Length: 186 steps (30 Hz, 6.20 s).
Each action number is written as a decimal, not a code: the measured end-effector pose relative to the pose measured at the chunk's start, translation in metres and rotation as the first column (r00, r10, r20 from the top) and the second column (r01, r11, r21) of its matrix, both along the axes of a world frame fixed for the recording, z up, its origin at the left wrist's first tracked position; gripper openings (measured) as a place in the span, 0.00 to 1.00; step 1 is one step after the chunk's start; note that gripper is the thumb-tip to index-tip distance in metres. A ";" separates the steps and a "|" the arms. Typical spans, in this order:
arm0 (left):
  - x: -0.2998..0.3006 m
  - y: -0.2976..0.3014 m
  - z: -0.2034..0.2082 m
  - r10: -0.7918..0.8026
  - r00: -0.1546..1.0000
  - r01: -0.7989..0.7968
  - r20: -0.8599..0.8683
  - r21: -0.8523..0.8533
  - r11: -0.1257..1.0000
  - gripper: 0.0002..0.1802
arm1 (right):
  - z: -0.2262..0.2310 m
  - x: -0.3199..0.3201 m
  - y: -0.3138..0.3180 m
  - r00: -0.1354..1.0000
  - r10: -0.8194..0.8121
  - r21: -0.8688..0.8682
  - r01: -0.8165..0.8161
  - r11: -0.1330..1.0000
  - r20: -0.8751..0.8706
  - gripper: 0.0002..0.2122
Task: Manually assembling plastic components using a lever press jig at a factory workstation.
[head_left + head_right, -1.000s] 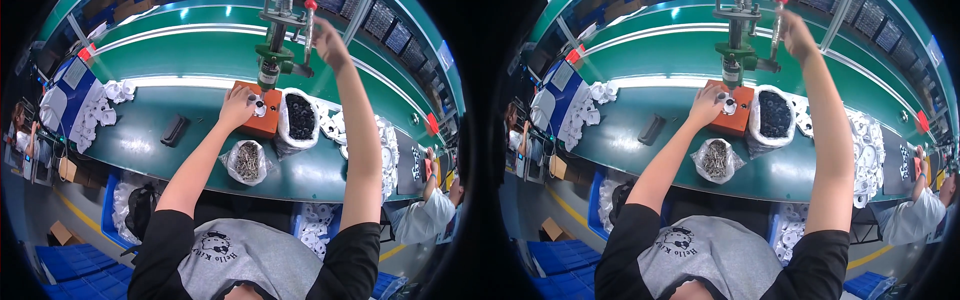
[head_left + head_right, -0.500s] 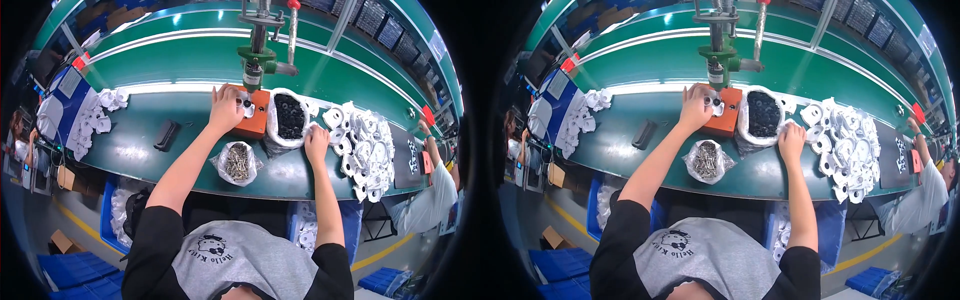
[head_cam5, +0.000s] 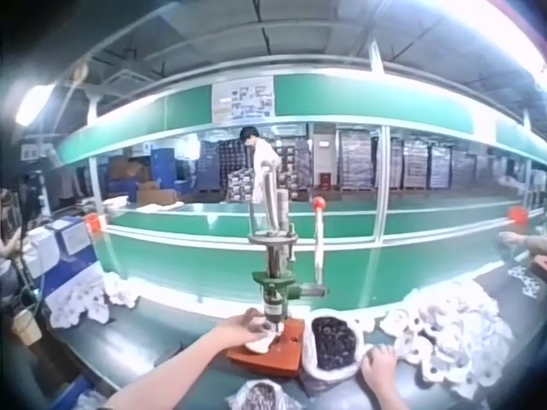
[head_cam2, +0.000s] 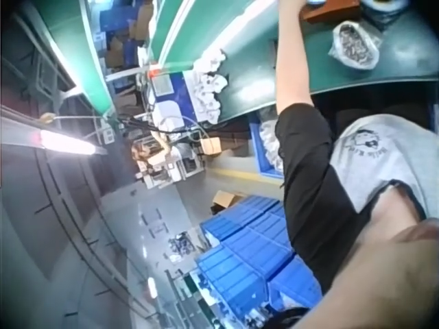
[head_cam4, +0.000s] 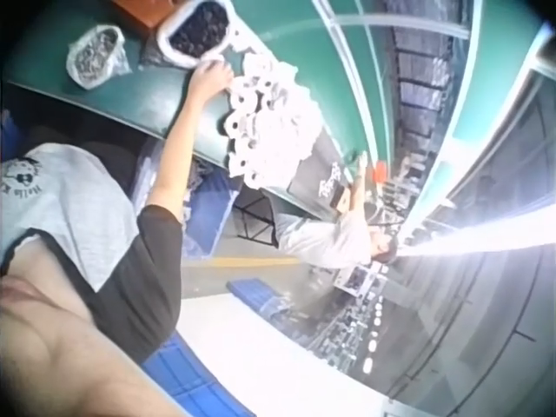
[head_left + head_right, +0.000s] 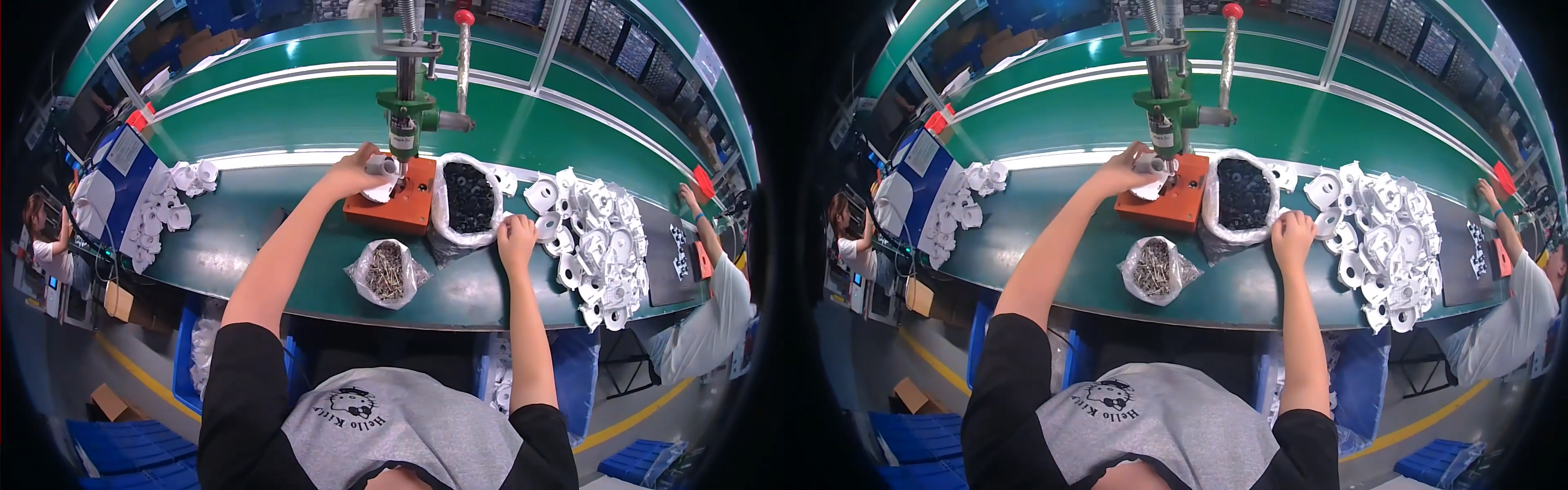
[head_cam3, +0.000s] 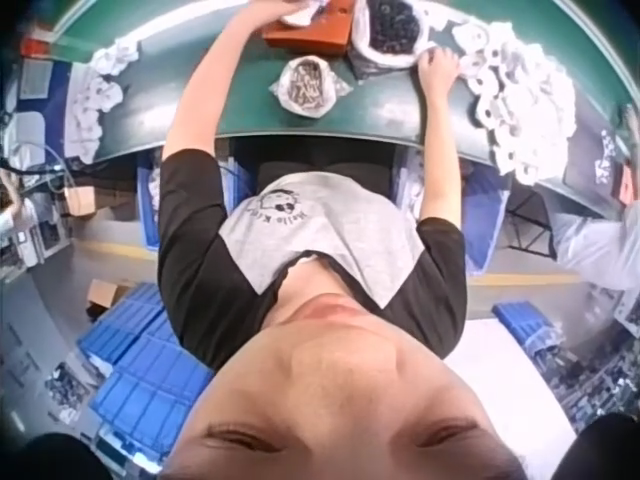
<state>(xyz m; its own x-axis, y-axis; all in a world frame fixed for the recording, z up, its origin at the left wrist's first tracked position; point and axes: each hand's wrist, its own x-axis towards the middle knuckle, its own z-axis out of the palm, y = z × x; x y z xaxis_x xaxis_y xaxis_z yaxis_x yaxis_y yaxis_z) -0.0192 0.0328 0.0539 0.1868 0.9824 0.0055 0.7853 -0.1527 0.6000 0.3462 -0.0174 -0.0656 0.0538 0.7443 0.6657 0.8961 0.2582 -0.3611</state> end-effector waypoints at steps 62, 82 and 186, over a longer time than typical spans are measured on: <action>-0.370 -0.119 -0.074 0.942 0.180 -0.816 -0.284 0.492 0.304 0.13 | 0.028 -0.011 -0.079 0.974 -0.058 -0.353 0.134 0.926 0.218 0.06; -0.142 -0.206 -0.061 0.165 -0.265 -0.279 0.950 -0.239 0.930 0.09 | 0.034 0.004 -0.124 0.976 -0.163 -0.558 0.215 0.802 0.142 0.29; 0.005 -0.024 -0.043 -0.277 0.944 0.329 -0.181 0.607 0.724 0.05 | 0.005 -0.072 -0.001 0.988 0.059 -0.087 -0.072 0.994 -0.144 0.09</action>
<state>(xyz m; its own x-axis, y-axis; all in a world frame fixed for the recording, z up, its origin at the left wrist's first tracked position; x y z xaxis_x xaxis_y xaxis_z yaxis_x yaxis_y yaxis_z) -0.0143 0.0084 0.0111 0.4992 0.6558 0.5663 0.6689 -0.7071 0.2293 0.2740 -0.0185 -0.0610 0.0915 0.8067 0.5838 0.8164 0.2750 -0.5078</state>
